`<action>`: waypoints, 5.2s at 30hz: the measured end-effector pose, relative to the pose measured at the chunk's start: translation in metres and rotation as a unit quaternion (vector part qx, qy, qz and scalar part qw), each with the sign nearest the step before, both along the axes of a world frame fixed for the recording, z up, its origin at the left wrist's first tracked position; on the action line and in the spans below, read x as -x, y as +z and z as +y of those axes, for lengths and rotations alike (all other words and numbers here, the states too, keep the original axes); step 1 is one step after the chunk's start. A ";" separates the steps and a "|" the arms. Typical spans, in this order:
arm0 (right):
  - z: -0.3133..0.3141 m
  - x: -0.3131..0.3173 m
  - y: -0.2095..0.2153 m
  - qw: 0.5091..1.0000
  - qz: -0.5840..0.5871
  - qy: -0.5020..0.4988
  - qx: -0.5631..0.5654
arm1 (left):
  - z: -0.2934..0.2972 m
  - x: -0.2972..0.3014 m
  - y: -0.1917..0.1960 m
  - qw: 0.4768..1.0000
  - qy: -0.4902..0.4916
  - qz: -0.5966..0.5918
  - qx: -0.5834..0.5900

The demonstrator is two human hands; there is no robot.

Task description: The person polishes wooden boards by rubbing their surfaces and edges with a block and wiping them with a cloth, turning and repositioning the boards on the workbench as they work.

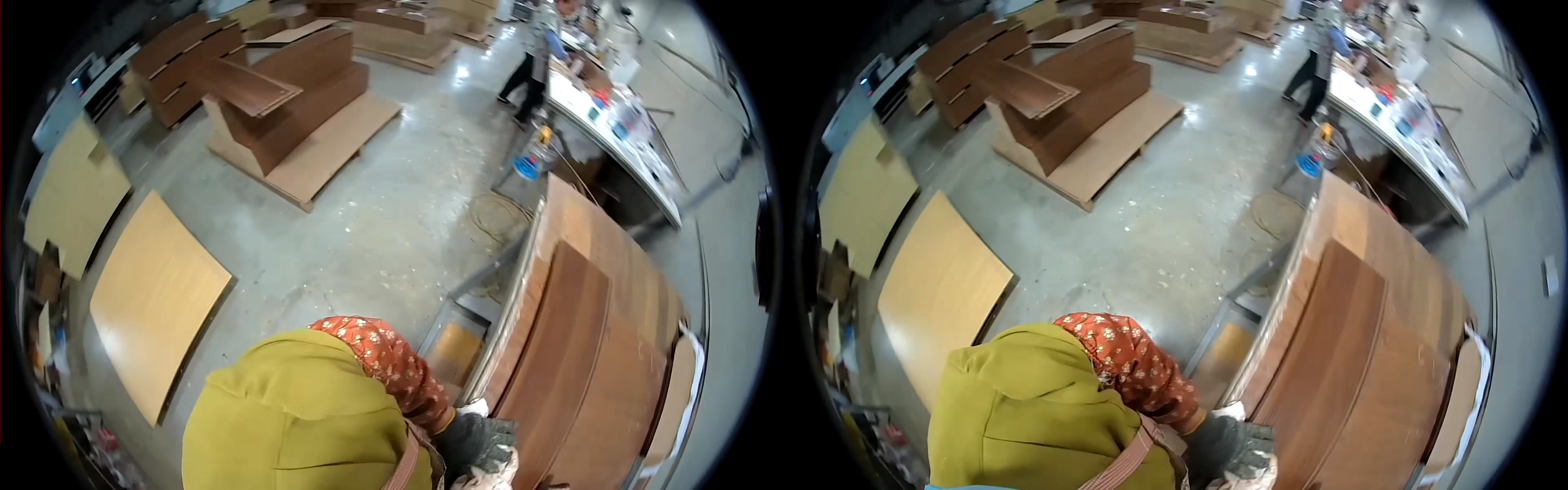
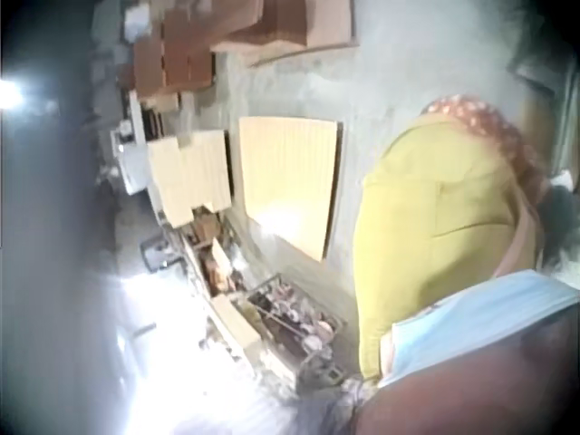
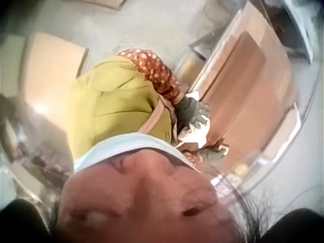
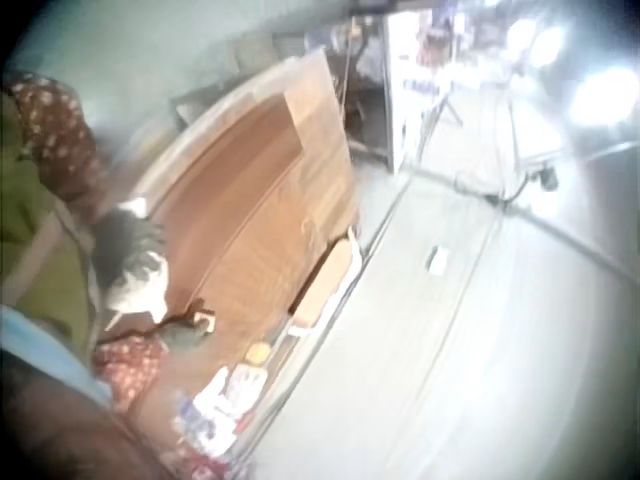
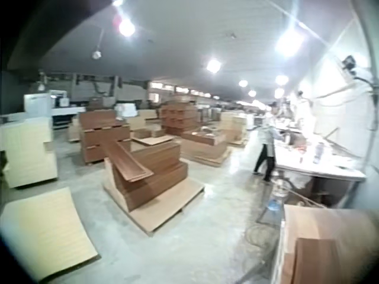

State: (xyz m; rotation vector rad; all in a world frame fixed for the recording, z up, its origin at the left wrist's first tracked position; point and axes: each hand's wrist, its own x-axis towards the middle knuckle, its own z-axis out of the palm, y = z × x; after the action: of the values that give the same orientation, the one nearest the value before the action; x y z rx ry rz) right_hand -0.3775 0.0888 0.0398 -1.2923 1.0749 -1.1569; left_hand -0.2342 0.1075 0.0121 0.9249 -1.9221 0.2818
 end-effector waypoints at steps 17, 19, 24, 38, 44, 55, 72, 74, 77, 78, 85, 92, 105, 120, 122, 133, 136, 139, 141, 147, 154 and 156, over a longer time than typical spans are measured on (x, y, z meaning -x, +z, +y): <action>-0.120 -0.036 0.012 0.967 0.114 -0.202 0.105 | -0.144 -0.039 0.003 0.996 -0.007 0.048 -0.081; -0.121 -0.023 0.008 0.960 0.119 -0.228 0.111 | -0.173 -0.048 -0.003 0.995 -0.034 0.049 -0.076; -0.122 0.003 -0.019 0.941 0.146 -0.260 0.159 | -0.326 -0.203 -0.037 0.863 -0.272 0.381 -0.190; -0.102 0.005 0.010 0.963 0.033 -0.262 0.062 | -0.216 -0.195 0.033 0.953 0.114 -0.268 -0.081; -0.153 -0.062 0.027 0.964 0.187 -0.190 -0.004 | -0.206 -0.279 0.048 0.917 -0.022 -0.269 -0.292; -0.378 -0.278 0.054 0.838 0.541 -0.040 0.060 | -0.203 -0.441 0.036 0.970 0.025 0.021 -0.240; -0.371 -0.281 0.055 0.821 0.560 -0.084 0.075 | -0.198 -0.380 -0.001 0.885 -0.132 -0.254 -0.367; -0.340 -0.244 0.040 0.792 0.594 -0.103 0.100 | -0.201 -0.380 0.014 0.860 -0.148 -0.234 -0.430; -0.253 -0.152 0.031 0.776 0.613 -0.146 0.043 | -0.201 -0.382 0.004 0.879 -0.132 -0.177 -0.422; -0.221 -0.119 0.036 0.782 0.604 -0.154 0.008 | -0.204 -0.386 0.014 0.872 -0.134 -0.189 -0.432; -0.085 -0.050 0.050 0.658 0.569 -0.463 -0.171 | -0.272 -0.389 0.087 0.774 -0.404 -0.078 -0.482; 0.025 -0.112 -0.013 0.666 0.288 -0.688 0.037 | -0.385 -0.307 0.045 0.921 -0.224 -0.069 -0.310; -0.015 -0.088 -0.002 0.649 0.223 -0.727 0.028 | -0.481 -0.198 0.082 0.765 -0.079 -0.455 -0.448; 0.010 -0.017 0.131 0.573 0.573 -0.537 0.233 | -0.408 -0.286 0.155 0.971 -0.142 -0.123 -0.145; -0.014 -0.060 0.136 0.573 0.594 -0.477 0.302 | -0.395 -0.289 0.150 0.976 -0.160 -0.101 -0.105; -0.087 -0.160 0.164 0.735 0.536 -0.328 0.255 | -0.368 -0.314 0.154 0.974 -0.213 -0.069 -0.019; 0.016 -0.090 0.144 0.408 0.707 -0.504 0.283 | -0.362 -0.312 0.156 0.975 -0.213 -0.065 0.003; 0.108 -0.007 0.141 0.364 0.643 -0.673 0.028 | -0.363 -0.306 0.156 0.973 -0.221 -0.067 -0.026; 0.148 0.052 0.130 0.488 0.368 -0.777 0.152 | -0.370 -0.304 0.151 0.968 -0.243 -0.063 -0.017; 0.098 0.063 0.156 0.543 0.490 -0.680 0.053 | -0.361 -0.309 0.155 0.977 -0.128 -0.166 0.027; 0.095 0.059 0.154 0.655 0.400 -0.624 0.148 | -0.244 -0.207 0.200 0.941 -0.156 -0.292 0.074; 0.093 0.061 0.155 0.654 0.433 -0.595 0.176 | -0.181 -0.144 0.228 0.922 -0.221 -0.311 0.069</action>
State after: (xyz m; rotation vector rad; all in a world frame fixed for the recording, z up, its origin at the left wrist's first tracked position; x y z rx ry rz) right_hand -0.4385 0.1815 0.1949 -1.4410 2.8124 -1.7557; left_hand -0.0901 -0.0734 0.2405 0.2898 -2.5879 0.4721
